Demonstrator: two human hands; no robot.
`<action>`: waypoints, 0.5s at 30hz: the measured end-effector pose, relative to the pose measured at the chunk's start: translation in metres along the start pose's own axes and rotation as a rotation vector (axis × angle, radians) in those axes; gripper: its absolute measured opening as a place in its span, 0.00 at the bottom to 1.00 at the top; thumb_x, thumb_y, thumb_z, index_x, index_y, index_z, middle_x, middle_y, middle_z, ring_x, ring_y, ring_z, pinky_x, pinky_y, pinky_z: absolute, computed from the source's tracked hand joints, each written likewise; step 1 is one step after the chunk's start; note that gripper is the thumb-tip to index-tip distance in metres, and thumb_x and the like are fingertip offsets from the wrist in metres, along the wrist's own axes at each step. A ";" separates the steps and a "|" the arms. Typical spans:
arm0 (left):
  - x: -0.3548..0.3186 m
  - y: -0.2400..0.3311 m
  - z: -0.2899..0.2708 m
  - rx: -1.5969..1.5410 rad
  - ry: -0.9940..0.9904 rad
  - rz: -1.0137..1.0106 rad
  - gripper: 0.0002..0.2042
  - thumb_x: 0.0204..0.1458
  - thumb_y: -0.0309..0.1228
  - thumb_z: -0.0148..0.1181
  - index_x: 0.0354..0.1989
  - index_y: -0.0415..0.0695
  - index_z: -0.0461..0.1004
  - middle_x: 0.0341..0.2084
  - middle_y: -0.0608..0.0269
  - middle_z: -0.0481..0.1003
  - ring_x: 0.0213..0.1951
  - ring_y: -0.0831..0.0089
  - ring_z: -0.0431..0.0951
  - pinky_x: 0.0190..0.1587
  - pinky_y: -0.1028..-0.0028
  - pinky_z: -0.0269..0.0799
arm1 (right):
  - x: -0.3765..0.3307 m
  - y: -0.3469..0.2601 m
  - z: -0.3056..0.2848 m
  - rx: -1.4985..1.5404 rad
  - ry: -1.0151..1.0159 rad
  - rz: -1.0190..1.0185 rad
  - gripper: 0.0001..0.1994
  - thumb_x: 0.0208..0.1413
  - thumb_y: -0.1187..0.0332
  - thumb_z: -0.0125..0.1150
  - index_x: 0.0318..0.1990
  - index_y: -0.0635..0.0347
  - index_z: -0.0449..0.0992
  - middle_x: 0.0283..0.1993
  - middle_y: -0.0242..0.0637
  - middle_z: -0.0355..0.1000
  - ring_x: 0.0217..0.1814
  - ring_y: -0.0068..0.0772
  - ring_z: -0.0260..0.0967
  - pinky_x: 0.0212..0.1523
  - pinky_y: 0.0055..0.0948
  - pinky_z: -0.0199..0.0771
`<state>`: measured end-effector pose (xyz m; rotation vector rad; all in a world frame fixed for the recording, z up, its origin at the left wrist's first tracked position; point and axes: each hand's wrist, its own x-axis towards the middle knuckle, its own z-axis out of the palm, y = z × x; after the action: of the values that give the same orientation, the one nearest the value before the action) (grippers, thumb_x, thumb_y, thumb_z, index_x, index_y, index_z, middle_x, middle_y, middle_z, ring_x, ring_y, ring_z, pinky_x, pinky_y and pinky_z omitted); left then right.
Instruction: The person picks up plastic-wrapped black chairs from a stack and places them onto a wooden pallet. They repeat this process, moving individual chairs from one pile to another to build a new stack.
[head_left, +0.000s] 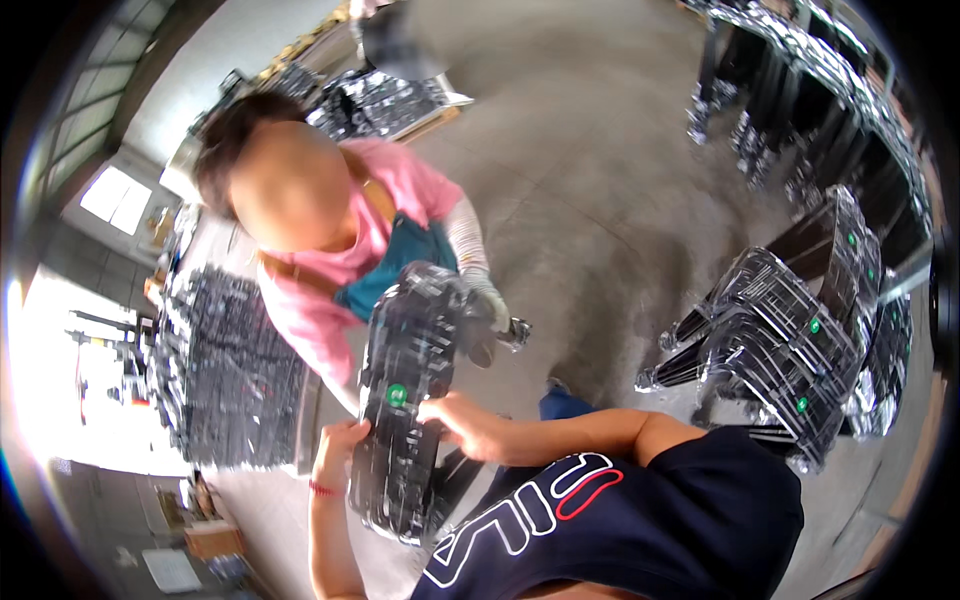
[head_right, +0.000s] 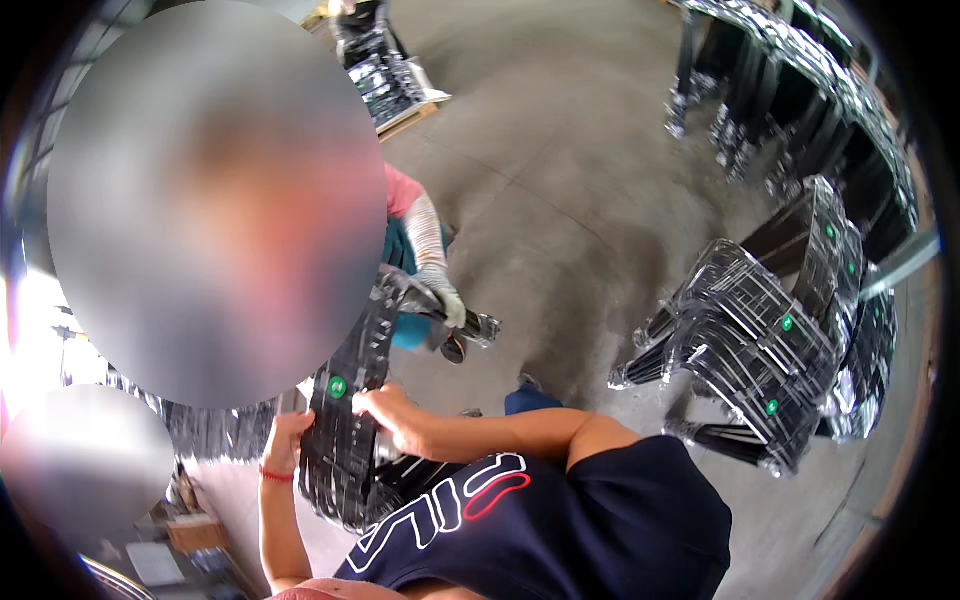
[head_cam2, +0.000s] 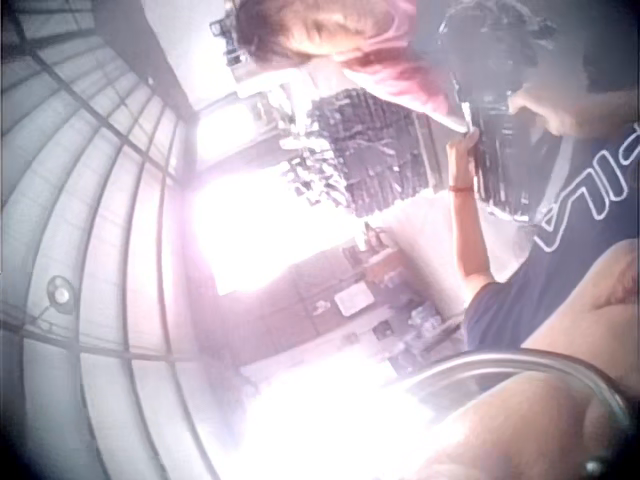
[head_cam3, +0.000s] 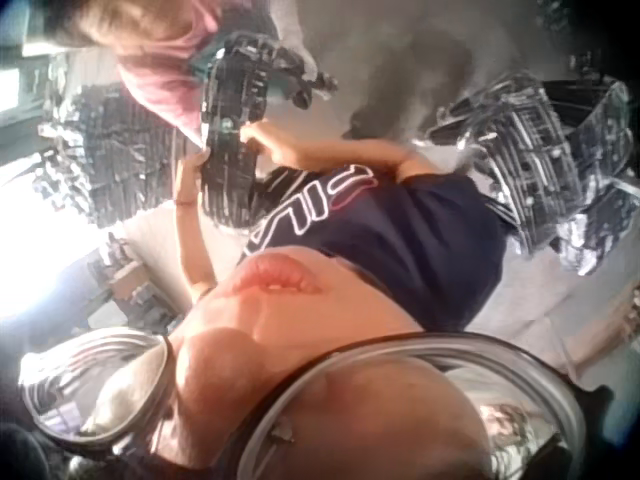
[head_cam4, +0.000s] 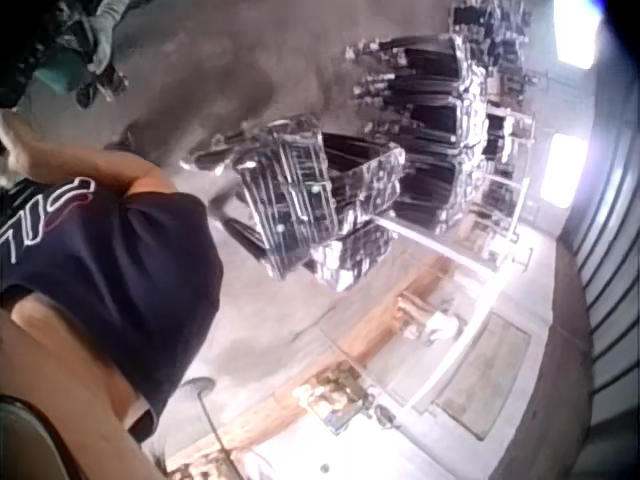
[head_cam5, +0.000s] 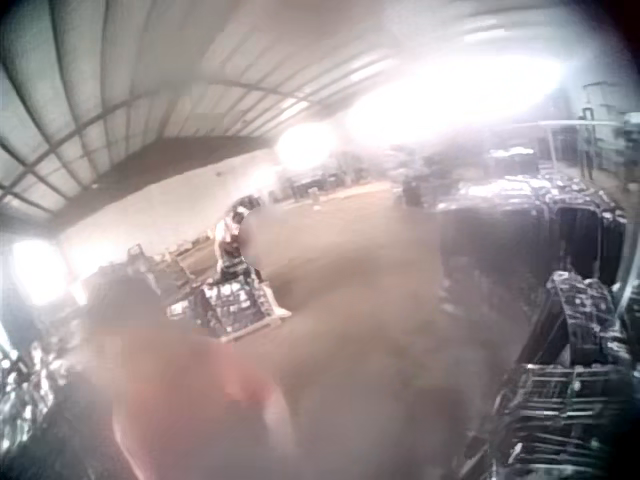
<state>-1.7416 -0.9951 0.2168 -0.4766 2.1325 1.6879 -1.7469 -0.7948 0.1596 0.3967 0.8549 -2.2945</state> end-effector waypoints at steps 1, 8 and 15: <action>0.015 0.003 -0.012 -0.035 -0.027 0.040 0.06 0.45 0.29 0.54 0.22 0.40 0.73 0.21 0.66 0.73 0.22 0.81 0.72 0.24 0.84 0.65 | 0.008 -0.010 0.009 -0.010 0.023 0.046 0.05 0.36 0.70 0.55 0.19 0.61 0.69 0.19 0.31 0.63 0.23 0.23 0.59 0.23 0.25 0.55; 0.086 0.051 -0.032 -0.229 -0.087 -0.205 0.14 0.50 0.34 0.46 0.38 0.35 0.68 0.35 0.53 0.71 0.36 0.68 0.71 0.40 0.68 0.67 | 0.103 -0.047 0.083 -0.160 0.161 -0.325 0.17 0.33 0.70 0.53 0.35 0.70 0.68 0.29 0.38 0.64 0.22 0.28 0.60 0.19 0.28 0.55; 0.228 0.109 0.025 0.149 -0.327 0.170 0.17 0.53 0.35 0.40 0.45 0.34 0.60 0.42 0.50 0.65 0.45 0.66 0.64 0.48 0.67 0.59 | 0.110 -0.194 0.083 -0.442 -0.014 -0.812 0.32 0.37 0.70 0.52 0.55 0.65 0.53 0.50 0.47 0.60 0.52 0.37 0.58 0.49 0.30 0.59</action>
<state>-1.9910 -0.9530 0.1917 0.0248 2.0788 1.5520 -1.9624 -0.7894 0.2605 -0.2147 1.7008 -2.6749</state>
